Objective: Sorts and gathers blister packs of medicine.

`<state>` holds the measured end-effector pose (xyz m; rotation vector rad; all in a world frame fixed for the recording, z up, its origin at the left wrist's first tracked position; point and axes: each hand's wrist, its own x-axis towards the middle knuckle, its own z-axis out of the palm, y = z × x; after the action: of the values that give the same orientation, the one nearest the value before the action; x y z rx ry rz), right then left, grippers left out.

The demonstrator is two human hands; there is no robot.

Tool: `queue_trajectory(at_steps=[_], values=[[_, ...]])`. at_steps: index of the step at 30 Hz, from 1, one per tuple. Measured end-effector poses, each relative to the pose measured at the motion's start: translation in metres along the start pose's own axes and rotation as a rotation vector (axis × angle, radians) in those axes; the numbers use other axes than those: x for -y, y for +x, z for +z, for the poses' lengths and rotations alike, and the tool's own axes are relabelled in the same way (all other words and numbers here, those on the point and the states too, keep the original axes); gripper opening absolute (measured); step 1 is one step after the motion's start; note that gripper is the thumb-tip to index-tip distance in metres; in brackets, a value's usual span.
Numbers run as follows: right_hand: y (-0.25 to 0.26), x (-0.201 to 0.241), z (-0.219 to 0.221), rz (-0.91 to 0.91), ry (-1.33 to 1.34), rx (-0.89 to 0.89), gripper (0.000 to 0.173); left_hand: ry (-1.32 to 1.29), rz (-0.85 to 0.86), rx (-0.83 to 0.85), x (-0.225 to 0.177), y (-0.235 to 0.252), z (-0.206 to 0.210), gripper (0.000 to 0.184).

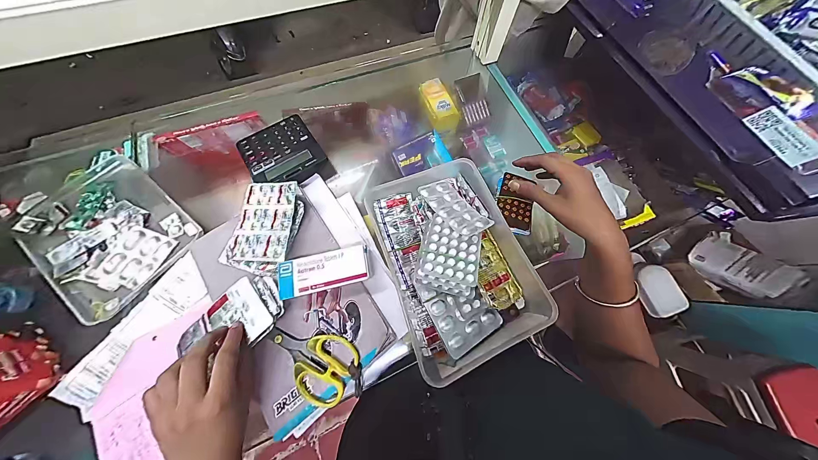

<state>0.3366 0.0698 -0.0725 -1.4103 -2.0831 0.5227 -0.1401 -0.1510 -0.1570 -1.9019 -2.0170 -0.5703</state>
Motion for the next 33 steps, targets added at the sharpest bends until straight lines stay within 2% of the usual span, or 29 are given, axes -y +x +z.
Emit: queue_trajectory(at_steps=[2,4,6,7,9,11,15,18,20,22,24,26,28,30,33], values=[[-0.003,0.015,0.0,-0.187,0.024,0.021,0.04,-0.057,0.007,0.055,-0.001,0.002,-0.002,0.038],[-0.005,0.029,0.004,-0.357,0.032,0.13,0.043,-0.105,0.034,0.087,-0.001,0.006,-0.004,0.055],[-0.005,0.046,0.006,-0.444,-0.095,0.351,0.044,-0.117,0.069,0.087,-0.002,0.011,-0.005,0.064],[-0.003,0.058,0.007,-0.464,-0.199,0.476,0.052,-0.112,0.085,0.076,-0.004,0.013,-0.006,0.065],[0.004,0.08,0.013,-0.498,-0.362,0.62,0.074,-0.105,0.105,0.056,-0.009,0.019,-0.008,0.062],[0.009,0.091,0.022,-0.563,-0.452,0.65,0.086,-0.101,0.115,0.036,-0.016,0.024,-0.011,0.056],[0.022,0.095,0.024,-0.646,-0.377,0.682,0.08,-0.127,0.119,-0.006,-0.027,0.026,-0.009,0.043],[0.026,0.079,0.01,-0.622,0.013,0.606,0.074,-0.158,0.108,-0.007,-0.031,0.021,-0.012,0.037],[0.02,0.064,-0.006,-0.538,0.287,0.449,0.078,-0.167,0.099,0.0,-0.031,0.018,-0.012,0.035],[0.007,0.047,-0.022,-0.341,0.435,0.258,0.085,-0.178,0.102,0.004,-0.032,0.017,-0.012,0.034],[-0.006,0.027,-0.028,-0.078,0.339,0.023,0.086,-0.199,0.12,-0.007,-0.034,0.019,-0.011,0.033],[-0.012,0.007,-0.027,0.209,0.036,-0.096,0.082,-0.23,0.151,-0.017,-0.039,0.025,-0.009,0.03],[-0.012,-0.011,-0.021,0.415,-0.224,-0.082,0.08,-0.251,0.188,-0.019,-0.045,0.032,-0.008,0.029],[-0.011,-0.02,-0.015,0.578,-0.365,-0.014,0.08,-0.272,0.226,-0.024,-0.051,0.038,-0.007,0.028],[-0.014,-0.023,-0.013,0.585,-0.369,0.038,0.08,-0.294,0.265,-0.028,-0.058,0.044,-0.006,0.027]])
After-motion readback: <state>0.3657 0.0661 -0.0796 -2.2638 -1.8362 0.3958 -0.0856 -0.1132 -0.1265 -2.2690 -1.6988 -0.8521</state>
